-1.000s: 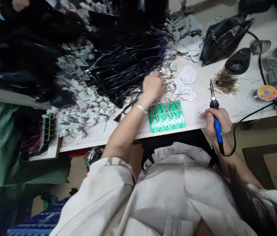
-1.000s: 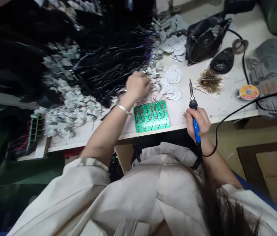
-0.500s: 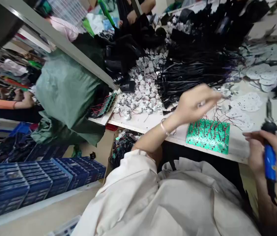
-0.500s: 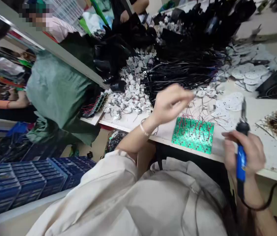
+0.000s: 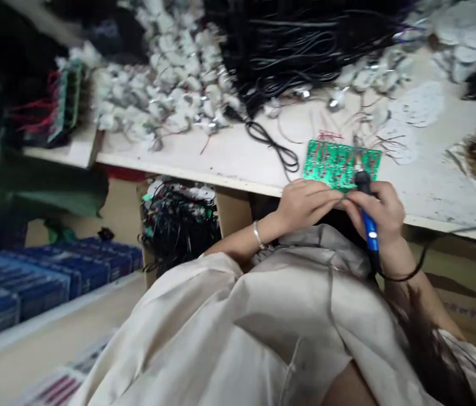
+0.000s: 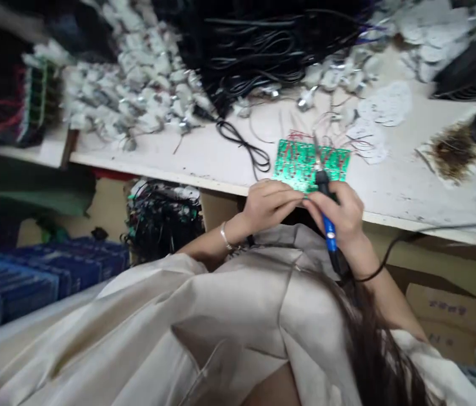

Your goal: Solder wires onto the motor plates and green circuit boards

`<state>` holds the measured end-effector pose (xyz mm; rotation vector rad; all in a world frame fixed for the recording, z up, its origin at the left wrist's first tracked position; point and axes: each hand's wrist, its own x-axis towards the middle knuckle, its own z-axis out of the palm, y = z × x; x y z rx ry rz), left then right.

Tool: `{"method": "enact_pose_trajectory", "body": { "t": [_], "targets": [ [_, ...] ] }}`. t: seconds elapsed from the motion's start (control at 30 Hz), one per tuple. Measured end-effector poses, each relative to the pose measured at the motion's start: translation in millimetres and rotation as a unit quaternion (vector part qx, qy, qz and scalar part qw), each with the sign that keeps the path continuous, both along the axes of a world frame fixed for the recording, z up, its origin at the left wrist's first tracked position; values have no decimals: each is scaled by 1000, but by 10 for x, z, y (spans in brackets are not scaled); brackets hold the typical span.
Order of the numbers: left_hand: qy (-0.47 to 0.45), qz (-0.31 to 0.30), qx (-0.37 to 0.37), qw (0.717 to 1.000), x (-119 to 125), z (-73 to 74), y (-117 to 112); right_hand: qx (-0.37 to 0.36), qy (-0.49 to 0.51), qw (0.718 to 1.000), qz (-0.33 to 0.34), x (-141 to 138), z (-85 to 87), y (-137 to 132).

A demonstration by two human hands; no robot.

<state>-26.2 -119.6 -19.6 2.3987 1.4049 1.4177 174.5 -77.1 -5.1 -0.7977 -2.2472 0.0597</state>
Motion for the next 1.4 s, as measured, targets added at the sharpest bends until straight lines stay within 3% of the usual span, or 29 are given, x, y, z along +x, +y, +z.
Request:
{"method": "enact_pose_trajectory", "body": {
  "t": [0.13, 0.27, 0.37, 0.43, 0.53, 0.63, 0.8, 0.9, 1.07, 1.23, 1.3, 1.4],
  "targets": [
    [108, -15, -77, 991, -20, -5, 24, 69, 3, 997, 31, 74, -12, 114],
    [106, -32, -188, 976, -24, 133, 0, -13, -50, 998, 30, 192, -26, 157],
    [29, -12, -229, 973, 46, 187, -6, -60, -35, 998, 8, 186, -47, 185],
    [-52, 14, -233, 971, 96, 142, 15, -53, -5, 998, -13, 102, -76, 210],
    [-209, 72, -170, 960, 114, -1, 48, 11, 70, 995, -68, -65, -89, 222],
    [-332, 111, -90, 932, 58, -118, 75, 41, 146, 982, -110, -193, -38, 197],
    [-412, 25, -126, 902, 0, -137, 130, -56, 107, 992, -39, -383, -32, 172],
    [-401, 4, -136, 906, 14, -94, 111, -65, 135, 989, -4, -481, -92, 163],
    [-360, 21, -162, 918, 22, -112, 102, -88, 225, 970, 38, -561, -129, 132],
    [-404, 16, -164, 900, 48, -155, 118, -99, 284, 954, 8, -639, -170, 68],
    [-374, 11, -128, 918, 12, -116, 119, -78, 264, 961, -18, -640, -203, 58],
    [-257, 7, -91, 962, -95, -2, 112, -58, 209, 976, -9, -588, -246, 69]
  ]
}}
